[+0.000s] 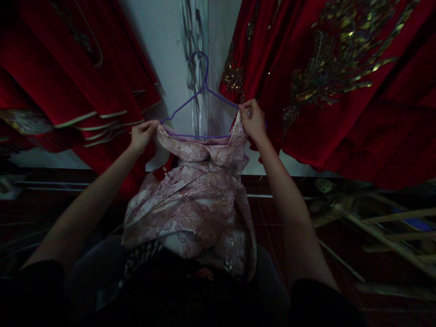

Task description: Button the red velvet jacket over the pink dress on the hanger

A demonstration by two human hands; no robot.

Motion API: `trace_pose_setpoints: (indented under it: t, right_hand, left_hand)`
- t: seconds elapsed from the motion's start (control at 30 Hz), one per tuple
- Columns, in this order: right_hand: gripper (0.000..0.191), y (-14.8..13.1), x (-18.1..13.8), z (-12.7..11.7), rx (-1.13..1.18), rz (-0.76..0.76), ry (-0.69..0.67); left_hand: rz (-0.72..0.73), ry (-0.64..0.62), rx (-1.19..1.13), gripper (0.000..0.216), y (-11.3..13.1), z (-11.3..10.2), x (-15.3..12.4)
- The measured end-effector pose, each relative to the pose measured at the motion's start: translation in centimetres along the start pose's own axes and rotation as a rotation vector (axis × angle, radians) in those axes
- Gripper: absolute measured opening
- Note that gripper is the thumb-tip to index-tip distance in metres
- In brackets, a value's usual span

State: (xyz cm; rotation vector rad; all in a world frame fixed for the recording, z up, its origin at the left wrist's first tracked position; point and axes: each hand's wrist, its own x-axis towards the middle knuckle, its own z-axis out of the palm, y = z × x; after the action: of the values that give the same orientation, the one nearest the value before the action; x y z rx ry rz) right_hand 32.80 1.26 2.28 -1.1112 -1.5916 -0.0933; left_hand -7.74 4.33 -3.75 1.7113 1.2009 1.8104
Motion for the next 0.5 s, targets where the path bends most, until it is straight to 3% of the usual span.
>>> trace_pose_setpoints:
  t: [0.13,0.27,0.4,0.47,0.5]
  right_hand:
    - [0.049,-0.1,-0.5,0.7,0.008,0.031,-0.025]
    - [0.051,0.5,-0.5,1.2,0.050,0.072,-0.048]
    - [0.053,1.0,-0.2,1.4,0.092,0.112,-0.069]
    - [0.054,1.0,-0.2,1.6,0.105,0.126,-0.073]
    - [0.054,1.0,-0.2,1.7,0.108,0.128,-0.073]
  left_hand:
    - [0.078,-0.114,0.012,0.041,3.2,2.0,1.4]
    - [0.033,-0.176,-0.015,0.037,4.7,2.5,2.1]
    - [-0.197,-0.093,-0.050,0.032,2.8,0.9,1.5]
    - [-0.382,-0.208,0.098,0.029,1.2,-0.1,0.2]
    - [-0.447,-0.333,0.218,0.029,0.4,-0.5,-0.8]
